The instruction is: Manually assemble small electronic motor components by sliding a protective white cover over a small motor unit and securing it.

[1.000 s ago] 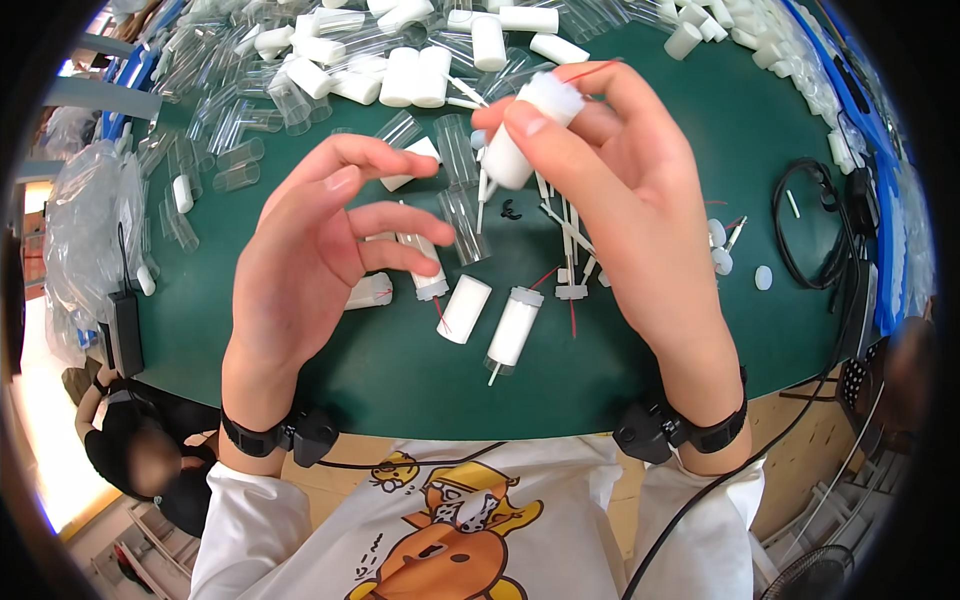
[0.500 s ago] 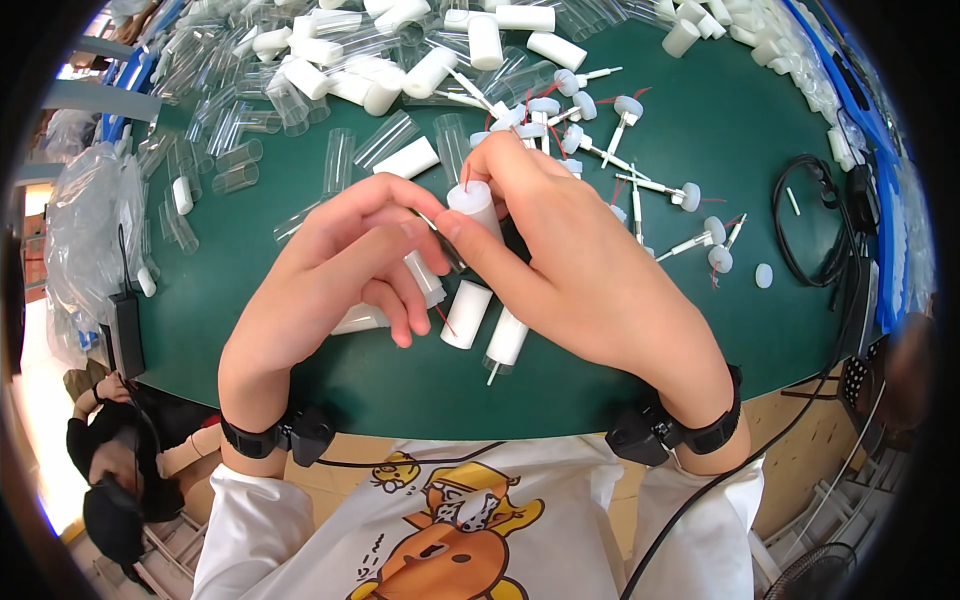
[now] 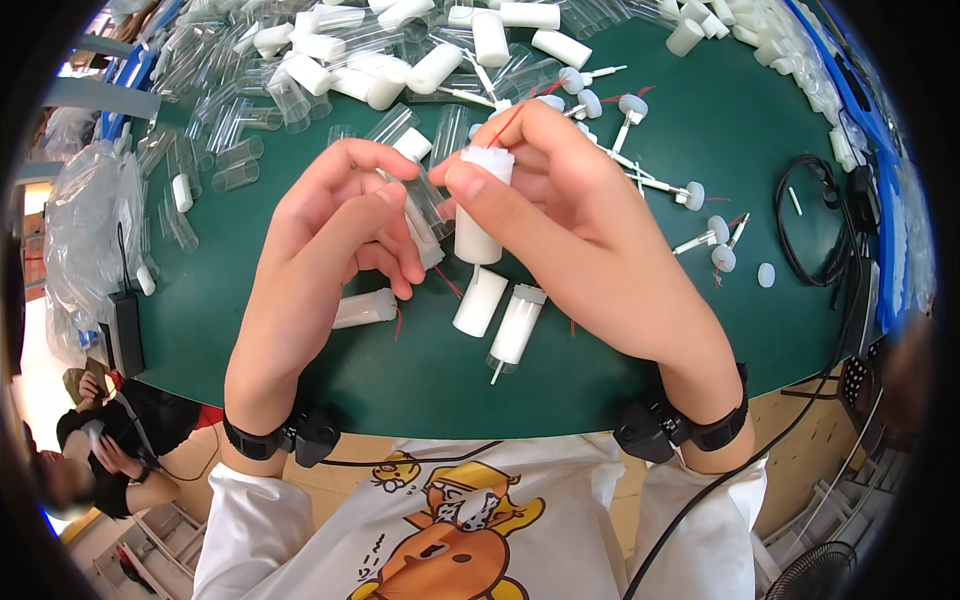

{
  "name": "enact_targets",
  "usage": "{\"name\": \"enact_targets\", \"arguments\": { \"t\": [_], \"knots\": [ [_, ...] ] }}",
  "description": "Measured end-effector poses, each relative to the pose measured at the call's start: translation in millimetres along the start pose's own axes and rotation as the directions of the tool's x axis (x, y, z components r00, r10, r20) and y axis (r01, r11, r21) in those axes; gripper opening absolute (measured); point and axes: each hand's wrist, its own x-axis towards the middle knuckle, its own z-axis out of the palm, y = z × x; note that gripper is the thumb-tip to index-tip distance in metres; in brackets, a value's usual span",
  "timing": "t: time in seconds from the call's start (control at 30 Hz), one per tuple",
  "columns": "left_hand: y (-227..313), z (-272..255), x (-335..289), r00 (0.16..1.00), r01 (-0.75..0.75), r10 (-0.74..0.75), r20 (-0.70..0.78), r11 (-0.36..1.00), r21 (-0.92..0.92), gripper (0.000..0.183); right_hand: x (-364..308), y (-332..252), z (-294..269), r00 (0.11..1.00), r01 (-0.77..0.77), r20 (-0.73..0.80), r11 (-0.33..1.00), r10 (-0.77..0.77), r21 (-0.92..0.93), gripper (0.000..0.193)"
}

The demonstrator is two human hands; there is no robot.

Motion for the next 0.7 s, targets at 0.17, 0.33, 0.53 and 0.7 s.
{"name": "enact_targets", "arguments": {
  "t": [0.17,0.33,0.53,0.7],
  "knots": [
    [-4.0,3.9,-0.9,0.996,-0.058,0.06,-0.068,0.998,0.026,0.029,-0.8,-5.8,4.2,0.998,0.06,-0.009,0.995,-0.059,0.076,0.021],
    [3.0,2.9,-1.0,0.998,-0.007,-0.001,0.066,0.993,0.118,0.036,-0.7,-2.3,1.1,0.99,0.138,0.001,0.984,-0.139,0.11,0.024],
    [0.4,5.7,-1.7,0.982,-0.156,0.141,0.124,0.98,0.123,0.036,0.8,-5.9,-8.4,0.978,0.173,-0.117,0.984,-0.176,-0.032,0.035],
    [1.6,7.0,1.5,0.976,-0.153,0.14,0.165,0.986,0.071,0.04,2.5,-5.0,-3.5,0.935,0.294,-0.19,0.954,-0.301,-0.062,0.043]
  ]
}}
